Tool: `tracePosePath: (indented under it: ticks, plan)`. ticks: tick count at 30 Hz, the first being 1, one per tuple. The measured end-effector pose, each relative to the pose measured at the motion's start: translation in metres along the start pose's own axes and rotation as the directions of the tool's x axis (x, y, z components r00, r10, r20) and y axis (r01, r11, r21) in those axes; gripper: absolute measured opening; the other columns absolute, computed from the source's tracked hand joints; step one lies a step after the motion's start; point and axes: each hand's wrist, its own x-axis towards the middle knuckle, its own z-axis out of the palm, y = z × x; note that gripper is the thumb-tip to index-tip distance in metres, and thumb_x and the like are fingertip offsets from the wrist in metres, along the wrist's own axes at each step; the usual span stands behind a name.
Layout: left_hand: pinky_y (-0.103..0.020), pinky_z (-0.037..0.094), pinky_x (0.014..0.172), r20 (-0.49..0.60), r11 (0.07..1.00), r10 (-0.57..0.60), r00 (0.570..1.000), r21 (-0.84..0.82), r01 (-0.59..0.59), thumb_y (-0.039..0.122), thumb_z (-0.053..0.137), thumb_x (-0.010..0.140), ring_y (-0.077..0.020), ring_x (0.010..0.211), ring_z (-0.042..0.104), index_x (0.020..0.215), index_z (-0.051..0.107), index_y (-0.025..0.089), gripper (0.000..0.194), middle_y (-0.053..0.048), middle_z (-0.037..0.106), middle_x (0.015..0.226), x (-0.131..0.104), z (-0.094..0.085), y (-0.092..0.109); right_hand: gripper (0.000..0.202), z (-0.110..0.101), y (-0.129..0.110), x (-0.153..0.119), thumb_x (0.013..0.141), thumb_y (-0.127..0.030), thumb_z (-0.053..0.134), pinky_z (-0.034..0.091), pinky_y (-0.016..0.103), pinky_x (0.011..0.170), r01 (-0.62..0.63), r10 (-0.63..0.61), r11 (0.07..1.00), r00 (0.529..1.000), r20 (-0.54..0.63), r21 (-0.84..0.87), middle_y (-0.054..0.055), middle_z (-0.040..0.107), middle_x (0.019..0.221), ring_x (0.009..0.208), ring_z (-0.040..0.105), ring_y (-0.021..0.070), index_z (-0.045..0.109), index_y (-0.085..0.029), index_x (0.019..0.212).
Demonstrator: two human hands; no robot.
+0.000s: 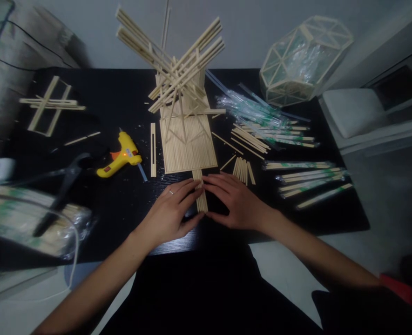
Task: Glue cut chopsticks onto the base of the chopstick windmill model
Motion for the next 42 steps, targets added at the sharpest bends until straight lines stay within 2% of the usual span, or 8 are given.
tracePosePath:
  ticks: [5, 16, 24, 29, 34, 42]
  plan:
    - [-0.056, 0.051, 0.115, 0.007, 1.0, -0.005, 1.0, 0.024, 0.005, 0.036, 0.066, 0.099, -0.0342, 0.144, 0.054, 0.148, 0.055, 0.013, 0.055, -0.018, 0.061, 0.15, 0.0002, -0.0001, 0.0005, 0.06, 0.0007, -0.0003, -0.001, 0.094, -0.037, 0.071, 0.04, 0.058, 0.125, -0.013, 0.014, 0.999, 1.0, -0.01, 0.029, 0.016, 0.059, 0.153, 0.146, 0.053, 0.0318, 0.055, -0.017, 0.148]
    - [-0.056, 0.051, 0.115, 0.006, 1.0, -0.017, 1.0, 0.007, 0.017, 0.035, 0.067, 0.098, -0.0343, 0.144, 0.054, 0.148, 0.055, 0.015, 0.055, -0.018, 0.058, 0.152, -0.0007, 0.0005, -0.0007, 0.067, -0.0038, -0.0003, -0.0023, 0.091, -0.032, 0.071, 0.037, 0.059, 0.126, -0.033, 0.031, 0.998, 0.999, 0.037, 0.058, 0.015, 0.055, 0.158, 0.149, 0.05, 0.0314, 0.05, -0.02, 0.153]
    - [-0.055, 0.051, 0.116, 0.015, 0.999, -0.018, 1.0, 0.037, 0.017, 0.04, 0.067, 0.098, -0.0347, 0.143, 0.055, 0.148, 0.055, 0.015, 0.057, -0.017, 0.058, 0.153, -0.0003, -0.0006, 0.0016, 0.067, -0.0025, -0.0002, -0.0033, 0.09, -0.031, 0.074, 0.037, 0.058, 0.127, -0.035, 0.033, 0.998, 0.999, 0.027, 0.054, 0.016, 0.056, 0.157, 0.15, 0.049, 0.0312, 0.051, -0.017, 0.151]
    - [-0.053, 0.053, 0.113, -0.016, 0.998, -0.021, 1.0, 0.059, 0.021, 0.037, 0.066, 0.098, -0.034, 0.14, 0.057, 0.143, 0.058, 0.011, 0.053, -0.019, 0.06, 0.149, 0.0007, 0.0025, 0.0045, 0.067, -0.0016, 0.0013, -0.0032, 0.092, -0.034, 0.073, 0.038, 0.059, 0.127, -0.047, 0.045, 0.997, 0.999, 0.027, 0.069, 0.013, 0.056, 0.158, 0.15, 0.05, 0.0302, 0.051, -0.022, 0.153]
    - [-0.053, 0.053, 0.113, -0.035, 0.998, -0.017, 0.999, 0.061, 0.019, 0.034, 0.068, 0.096, -0.0345, 0.14, 0.057, 0.14, 0.059, 0.009, 0.051, -0.02, 0.062, 0.147, 0.0016, 0.0041, 0.0057, 0.065, -0.0014, 0.0008, -0.0025, 0.091, -0.033, 0.074, 0.037, 0.057, 0.127, -0.055, 0.053, 0.995, 0.998, 0.023, 0.079, 0.014, 0.057, 0.157, 0.149, 0.051, 0.0299, 0.053, -0.02, 0.151]
    - [-0.057, 0.053, 0.111, -0.025, 0.999, -0.025, 0.999, 0.034, 0.026, 0.034, 0.068, 0.095, -0.0358, 0.14, 0.057, 0.144, 0.057, 0.014, 0.054, -0.02, 0.06, 0.149, 0.0015, 0.0029, 0.0058, 0.066, -0.0005, 0.0013, -0.0021, 0.092, -0.035, 0.074, 0.037, 0.058, 0.127, -0.066, 0.065, 0.993, 0.998, 0.023, 0.097, 0.013, 0.057, 0.157, 0.149, 0.051, 0.0298, 0.053, -0.022, 0.153]
